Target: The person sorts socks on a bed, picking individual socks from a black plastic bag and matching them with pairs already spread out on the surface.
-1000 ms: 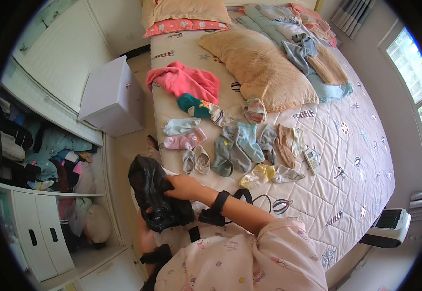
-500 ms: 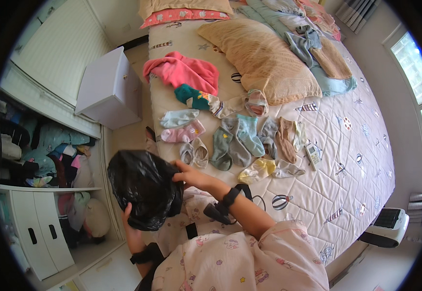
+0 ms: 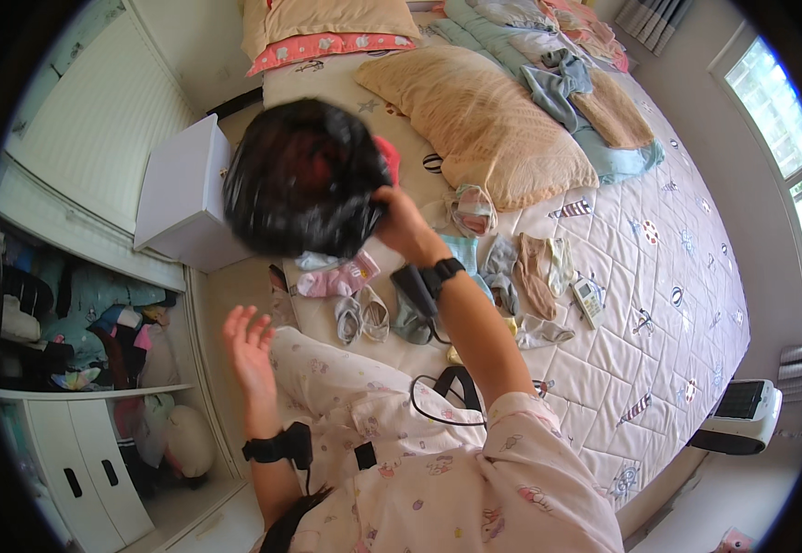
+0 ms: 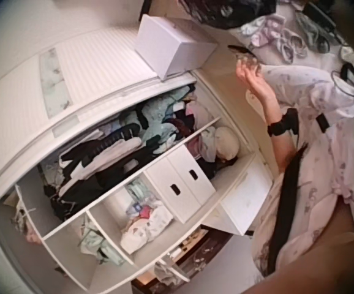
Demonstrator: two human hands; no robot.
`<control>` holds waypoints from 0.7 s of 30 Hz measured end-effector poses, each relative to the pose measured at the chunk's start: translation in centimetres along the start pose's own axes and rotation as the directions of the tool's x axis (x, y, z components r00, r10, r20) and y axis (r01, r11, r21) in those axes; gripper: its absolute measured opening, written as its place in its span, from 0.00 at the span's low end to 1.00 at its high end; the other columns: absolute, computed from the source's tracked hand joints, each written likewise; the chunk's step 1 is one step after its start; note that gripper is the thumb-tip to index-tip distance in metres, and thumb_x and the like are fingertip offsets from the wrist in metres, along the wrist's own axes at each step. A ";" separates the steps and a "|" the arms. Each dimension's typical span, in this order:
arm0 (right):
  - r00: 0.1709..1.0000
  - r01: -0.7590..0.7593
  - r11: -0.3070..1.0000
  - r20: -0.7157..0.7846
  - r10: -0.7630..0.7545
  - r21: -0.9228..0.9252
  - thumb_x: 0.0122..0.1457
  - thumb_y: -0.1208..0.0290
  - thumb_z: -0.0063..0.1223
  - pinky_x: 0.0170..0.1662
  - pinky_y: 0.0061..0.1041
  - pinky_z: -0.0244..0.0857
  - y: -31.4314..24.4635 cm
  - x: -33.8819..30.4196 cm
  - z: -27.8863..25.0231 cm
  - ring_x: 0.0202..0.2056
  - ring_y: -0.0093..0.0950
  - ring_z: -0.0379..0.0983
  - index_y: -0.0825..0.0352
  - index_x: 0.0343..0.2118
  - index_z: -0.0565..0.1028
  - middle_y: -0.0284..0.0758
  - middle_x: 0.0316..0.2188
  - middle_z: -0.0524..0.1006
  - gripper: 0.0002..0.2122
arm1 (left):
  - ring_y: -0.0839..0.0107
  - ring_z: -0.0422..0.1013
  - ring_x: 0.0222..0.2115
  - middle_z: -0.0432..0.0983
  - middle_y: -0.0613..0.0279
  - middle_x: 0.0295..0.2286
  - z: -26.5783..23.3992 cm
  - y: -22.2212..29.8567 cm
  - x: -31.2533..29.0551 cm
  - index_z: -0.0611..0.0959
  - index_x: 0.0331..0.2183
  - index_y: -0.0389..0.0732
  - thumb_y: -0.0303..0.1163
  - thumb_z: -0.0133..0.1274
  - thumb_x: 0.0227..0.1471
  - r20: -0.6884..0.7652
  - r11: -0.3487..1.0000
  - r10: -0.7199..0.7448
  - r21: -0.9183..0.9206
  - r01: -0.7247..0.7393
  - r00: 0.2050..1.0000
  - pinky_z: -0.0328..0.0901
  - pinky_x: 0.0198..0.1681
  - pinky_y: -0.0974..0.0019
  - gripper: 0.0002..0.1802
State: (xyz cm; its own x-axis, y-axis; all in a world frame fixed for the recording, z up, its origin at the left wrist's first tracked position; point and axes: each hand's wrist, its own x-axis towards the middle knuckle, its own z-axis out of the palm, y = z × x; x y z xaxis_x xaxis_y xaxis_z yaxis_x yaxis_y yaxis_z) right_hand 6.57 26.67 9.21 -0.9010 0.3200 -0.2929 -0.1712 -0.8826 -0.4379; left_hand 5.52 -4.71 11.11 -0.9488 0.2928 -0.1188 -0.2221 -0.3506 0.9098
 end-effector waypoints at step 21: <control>0.983 -0.169 0.895 -0.134 0.124 -0.412 0.51 0.83 0.39 0.40 0.28 0.67 15.5 -13.4 4.9 0.44 0.30 0.66 0.54 0.58 0.52 0.34 0.47 0.65 0.30 | 0.60 0.60 0.50 0.61 0.58 0.48 -9.2 1.3 -3.9 0.64 0.51 0.42 0.44 0.39 0.55 -0.190 0.992 -0.058 0.097 0.077 0.980 0.57 0.49 0.57 0.25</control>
State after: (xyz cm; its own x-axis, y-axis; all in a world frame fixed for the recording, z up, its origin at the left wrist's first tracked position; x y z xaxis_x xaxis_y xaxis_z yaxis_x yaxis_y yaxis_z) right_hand 13.98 7.04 10.53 -0.8537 0.2512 -0.4562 0.1634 -0.7025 -0.6927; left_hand 6.83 -14.45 9.06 -0.9598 0.1378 -0.2446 -0.2719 -0.2390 0.9322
